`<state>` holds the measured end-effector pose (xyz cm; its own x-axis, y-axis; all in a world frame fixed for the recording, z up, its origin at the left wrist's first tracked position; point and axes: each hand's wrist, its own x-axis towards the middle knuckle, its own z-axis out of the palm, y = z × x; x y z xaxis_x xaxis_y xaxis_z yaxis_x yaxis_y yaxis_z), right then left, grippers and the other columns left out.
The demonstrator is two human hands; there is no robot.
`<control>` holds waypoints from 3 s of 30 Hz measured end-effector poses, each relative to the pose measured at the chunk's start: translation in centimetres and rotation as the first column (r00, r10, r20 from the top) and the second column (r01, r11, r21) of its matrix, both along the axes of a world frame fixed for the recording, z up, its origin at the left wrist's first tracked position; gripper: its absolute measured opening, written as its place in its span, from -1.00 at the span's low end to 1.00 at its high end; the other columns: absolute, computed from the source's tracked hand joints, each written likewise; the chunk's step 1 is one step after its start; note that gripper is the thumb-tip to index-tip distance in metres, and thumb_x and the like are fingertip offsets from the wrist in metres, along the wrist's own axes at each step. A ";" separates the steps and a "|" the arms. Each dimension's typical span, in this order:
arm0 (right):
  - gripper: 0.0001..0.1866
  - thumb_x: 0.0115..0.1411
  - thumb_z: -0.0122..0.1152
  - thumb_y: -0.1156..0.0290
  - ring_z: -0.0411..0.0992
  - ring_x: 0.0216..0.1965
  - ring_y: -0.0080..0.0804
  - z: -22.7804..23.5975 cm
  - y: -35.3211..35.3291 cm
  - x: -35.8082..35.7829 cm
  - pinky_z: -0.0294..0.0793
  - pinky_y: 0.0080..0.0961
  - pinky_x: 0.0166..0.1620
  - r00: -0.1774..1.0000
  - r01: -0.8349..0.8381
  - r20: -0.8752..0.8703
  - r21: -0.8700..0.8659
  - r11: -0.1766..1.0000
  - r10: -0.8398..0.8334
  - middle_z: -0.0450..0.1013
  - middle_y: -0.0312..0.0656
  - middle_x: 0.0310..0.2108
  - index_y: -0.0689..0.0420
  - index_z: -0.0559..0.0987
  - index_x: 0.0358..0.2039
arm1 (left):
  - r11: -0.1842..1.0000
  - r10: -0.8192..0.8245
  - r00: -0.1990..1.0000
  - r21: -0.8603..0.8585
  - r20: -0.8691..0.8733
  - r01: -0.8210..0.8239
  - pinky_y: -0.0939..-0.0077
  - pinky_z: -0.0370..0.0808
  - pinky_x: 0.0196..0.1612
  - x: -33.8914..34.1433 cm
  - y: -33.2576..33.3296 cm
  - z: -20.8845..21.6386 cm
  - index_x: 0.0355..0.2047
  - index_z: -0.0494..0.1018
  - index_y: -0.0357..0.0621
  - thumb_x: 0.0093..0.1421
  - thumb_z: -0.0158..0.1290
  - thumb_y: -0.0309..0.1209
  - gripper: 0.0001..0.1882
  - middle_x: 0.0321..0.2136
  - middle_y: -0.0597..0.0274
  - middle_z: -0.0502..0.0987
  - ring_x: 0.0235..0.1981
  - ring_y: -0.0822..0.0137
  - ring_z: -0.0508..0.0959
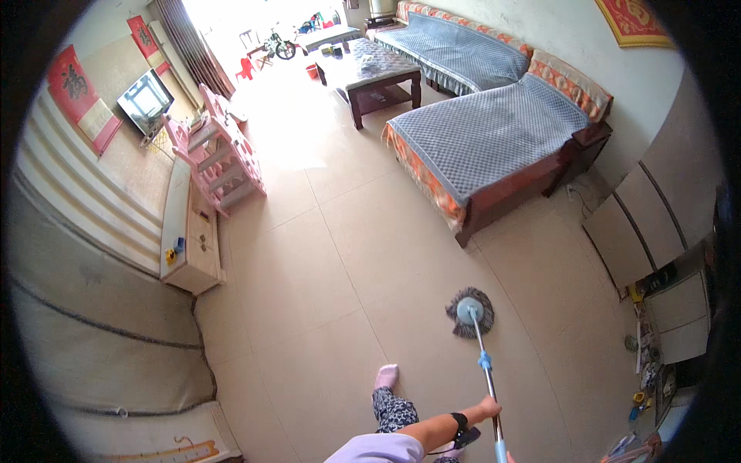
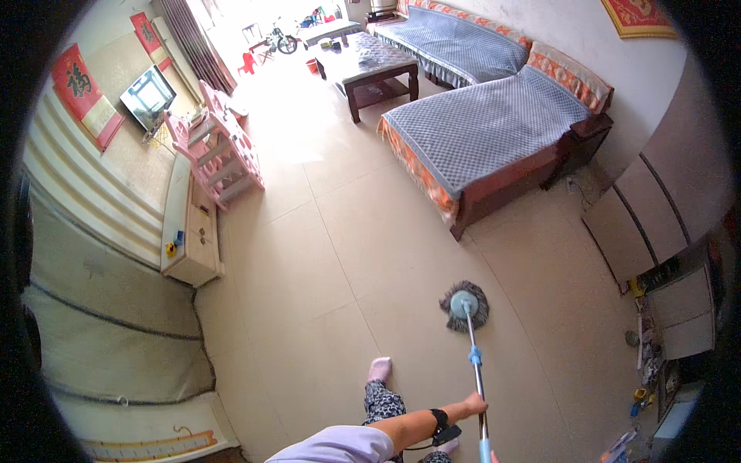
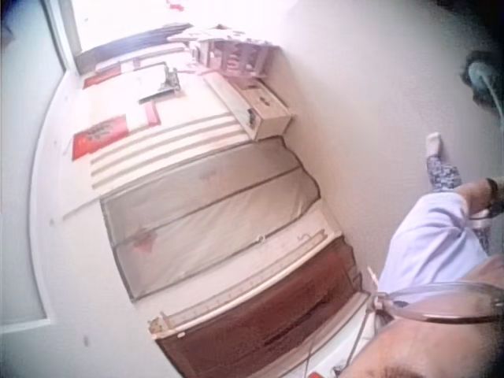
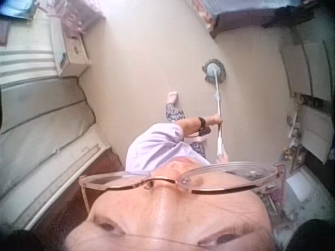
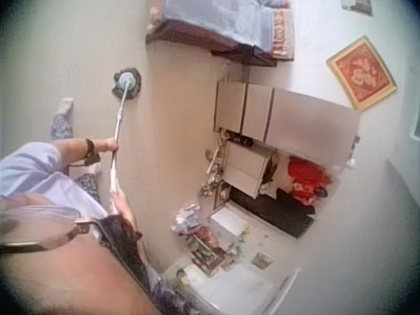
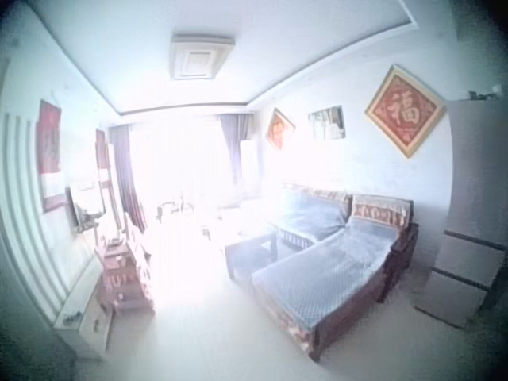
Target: The person mops the tiled floor in a living room using a spin mop. They move the mop back and forth across the floor, navigating around furniture and a child's tricycle. At one point, they briefly reach toward their face before resuming mopping.
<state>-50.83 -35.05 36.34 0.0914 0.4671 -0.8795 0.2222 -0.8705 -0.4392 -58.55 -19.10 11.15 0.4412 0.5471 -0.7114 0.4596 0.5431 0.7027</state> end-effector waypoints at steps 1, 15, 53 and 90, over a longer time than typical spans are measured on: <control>-0.46 0.30 -0.01 0.40 0.35 -0.62 -0.53 -0.9 3.2 -1.6 0.40 -0.50 -0.57 1.000 -0.008 -0.022 0.095 0.995 0.010 0.41 -0.28 -0.55 0.10 0.26 0.30 | 0.994 0.091 0.994 0.053 0.066 -0.094 0.18 0.54 -0.28 -3.0 4.6 -1.3 -0.18 0.43 -0.30 0.05 0.09 -0.44 -0.69 -0.36 -0.03 0.57 -0.29 0.06 0.58; -0.24 0.35 0.04 0.24 0.30 -0.67 -0.45 -12.3 49.4 -24.7 0.46 -0.37 -0.63 0.953 -0.275 -0.135 -0.011 0.961 0.271 0.30 -0.23 -0.51 -0.42 -0.11 0.43 | 0.417 0.843 0.374 0.031 -0.386 -0.908 0.42 0.49 -0.48 -64.1 -3.8 -3.2 0.08 0.29 -0.25 0.22 0.04 -0.42 -0.58 -0.42 0.11 0.47 -0.49 0.29 0.49; -0.23 0.25 0.14 0.38 0.34 -0.71 -0.48 16.5 -19.2 -14.2 0.40 -0.43 -0.62 0.970 0.025 0.233 -0.369 0.929 0.067 0.40 -0.23 -0.57 -0.27 0.07 0.42 | 0.596 -0.803 0.587 0.127 0.109 0.793 0.11 0.53 -0.06 -23.8 -7.8 -2.4 0.03 0.38 -0.19 0.11 0.16 -0.18 -0.47 -0.10 -0.08 0.55 -0.13 0.04 0.58; -0.23 0.26 0.05 0.56 0.33 -0.66 -0.59 -8.3 48.9 -44.5 0.38 -0.63 -0.70 0.838 0.301 -0.480 0.011 0.953 -0.259 0.44 -0.19 -0.35 0.01 0.00 0.43 | 0.664 0.707 0.701 -0.250 -0.098 -0.705 0.39 0.46 -0.63 -51.9 52.6 -6.3 -0.09 -0.01 0.04 0.37 -0.23 -0.25 -0.77 -0.50 0.18 0.28 -0.63 0.35 0.36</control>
<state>-95.30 13.88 28.09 -0.1825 0.5570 -0.8102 -0.2757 -0.8200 -0.5016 -110.48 33.47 4.82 0.0029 0.5018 -0.8650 -0.1392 0.8568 0.4966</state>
